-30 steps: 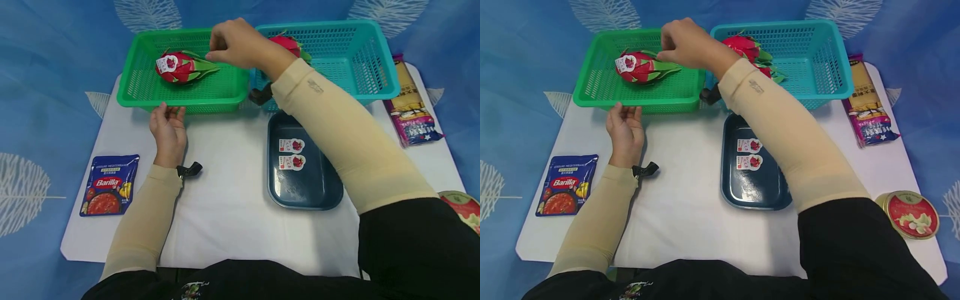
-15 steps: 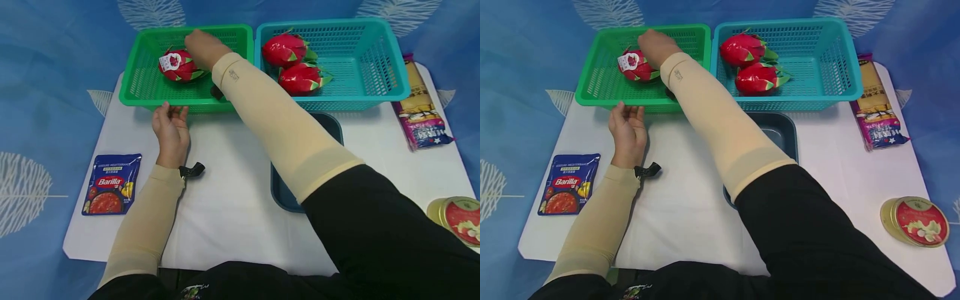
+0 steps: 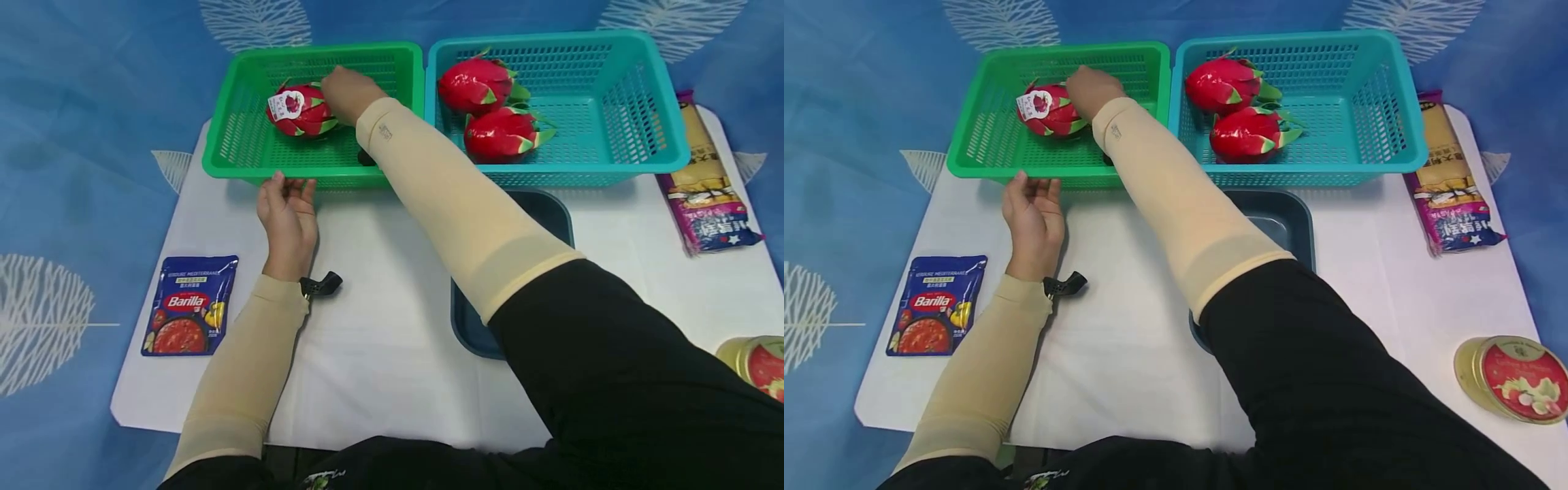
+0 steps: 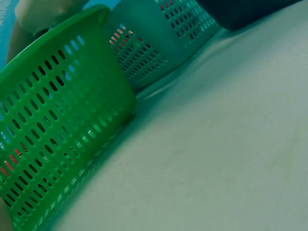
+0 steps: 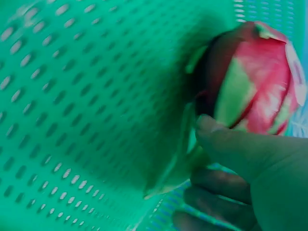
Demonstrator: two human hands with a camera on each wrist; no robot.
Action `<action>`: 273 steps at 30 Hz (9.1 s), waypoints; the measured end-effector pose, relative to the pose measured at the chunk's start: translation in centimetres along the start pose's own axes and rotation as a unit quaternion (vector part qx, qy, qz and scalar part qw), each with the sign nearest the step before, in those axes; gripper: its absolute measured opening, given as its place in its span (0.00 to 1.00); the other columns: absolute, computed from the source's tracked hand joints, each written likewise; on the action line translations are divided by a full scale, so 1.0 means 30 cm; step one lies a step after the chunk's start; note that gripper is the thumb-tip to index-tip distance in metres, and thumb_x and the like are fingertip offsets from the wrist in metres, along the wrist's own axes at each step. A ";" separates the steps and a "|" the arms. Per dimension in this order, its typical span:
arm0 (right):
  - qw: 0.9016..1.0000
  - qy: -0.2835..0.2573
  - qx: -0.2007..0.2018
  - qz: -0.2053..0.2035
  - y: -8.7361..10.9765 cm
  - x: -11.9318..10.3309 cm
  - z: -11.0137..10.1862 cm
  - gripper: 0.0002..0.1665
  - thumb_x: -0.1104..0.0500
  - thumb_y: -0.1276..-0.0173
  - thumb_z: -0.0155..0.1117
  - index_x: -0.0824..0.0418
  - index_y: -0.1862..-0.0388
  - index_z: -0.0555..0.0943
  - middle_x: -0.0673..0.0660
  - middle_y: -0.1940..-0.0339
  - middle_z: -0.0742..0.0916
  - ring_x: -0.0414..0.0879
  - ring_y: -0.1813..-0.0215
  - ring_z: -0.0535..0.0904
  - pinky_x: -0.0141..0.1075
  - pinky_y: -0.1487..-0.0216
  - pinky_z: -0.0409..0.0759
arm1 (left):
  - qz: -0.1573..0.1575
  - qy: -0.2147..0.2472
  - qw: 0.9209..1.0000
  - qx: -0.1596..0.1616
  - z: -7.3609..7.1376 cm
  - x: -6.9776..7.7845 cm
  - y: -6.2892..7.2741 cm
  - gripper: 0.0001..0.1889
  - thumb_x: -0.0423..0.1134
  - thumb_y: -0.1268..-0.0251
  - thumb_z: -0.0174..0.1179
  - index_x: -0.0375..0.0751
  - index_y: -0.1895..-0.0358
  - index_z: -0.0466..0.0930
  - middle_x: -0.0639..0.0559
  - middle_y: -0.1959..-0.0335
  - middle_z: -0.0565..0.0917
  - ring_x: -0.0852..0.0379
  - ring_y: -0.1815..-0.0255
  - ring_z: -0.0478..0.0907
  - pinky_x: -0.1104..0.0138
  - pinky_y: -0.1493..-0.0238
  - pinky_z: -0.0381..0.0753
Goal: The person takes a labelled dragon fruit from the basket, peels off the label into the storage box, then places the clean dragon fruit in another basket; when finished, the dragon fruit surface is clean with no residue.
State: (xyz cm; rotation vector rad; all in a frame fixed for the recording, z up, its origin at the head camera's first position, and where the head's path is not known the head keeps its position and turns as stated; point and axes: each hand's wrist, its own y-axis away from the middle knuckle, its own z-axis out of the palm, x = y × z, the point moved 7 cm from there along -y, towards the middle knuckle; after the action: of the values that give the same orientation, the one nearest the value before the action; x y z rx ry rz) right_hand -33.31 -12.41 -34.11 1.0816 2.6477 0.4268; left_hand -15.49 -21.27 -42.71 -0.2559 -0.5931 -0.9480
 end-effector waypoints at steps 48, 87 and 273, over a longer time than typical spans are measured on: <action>0.994 -0.093 0.060 -0.012 0.002 -0.008 -0.049 0.17 0.58 0.17 0.59 0.61 0.36 0.86 0.58 0.40 0.87 0.49 0.37 0.81 0.36 0.37 0.79 | 0.011 -0.003 0.999 -0.037 0.010 0.010 0.005 0.05 0.30 0.18 0.54 0.33 0.56 0.69 0.38 0.57 0.73 0.49 0.58 0.77 0.64 0.54 0.88; 0.938 -0.178 0.265 -0.137 0.621 0.058 -0.146 0.11 0.54 0.24 0.69 0.58 0.50 0.90 0.49 0.54 0.92 0.38 0.56 0.86 0.34 0.53 0.82 | -0.005 -0.018 1.000 -0.018 -0.002 -0.027 -0.060 0.07 0.32 0.18 0.55 0.30 0.53 0.70 0.39 0.57 0.77 0.50 0.58 0.81 0.59 0.47 0.86; 0.950 -0.285 0.093 0.090 1.181 0.226 0.431 0.03 0.61 0.31 0.77 0.60 0.62 0.93 0.48 0.71 0.89 0.44 0.71 0.79 0.35 0.75 0.77 | -0.130 -0.476 0.775 -0.395 0.006 -0.048 0.168 0.53 0.17 0.58 0.81 0.30 0.24 0.65 0.40 0.29 0.72 0.43 0.28 0.69 0.61 0.32 0.75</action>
State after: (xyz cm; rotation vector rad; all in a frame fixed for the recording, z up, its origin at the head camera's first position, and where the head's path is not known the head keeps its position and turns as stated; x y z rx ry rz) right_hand -11.07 18.79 -34.19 1.2764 2.1124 -0.1052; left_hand -12.06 -17.35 -43.17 -1.5163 -1.1476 -1.2828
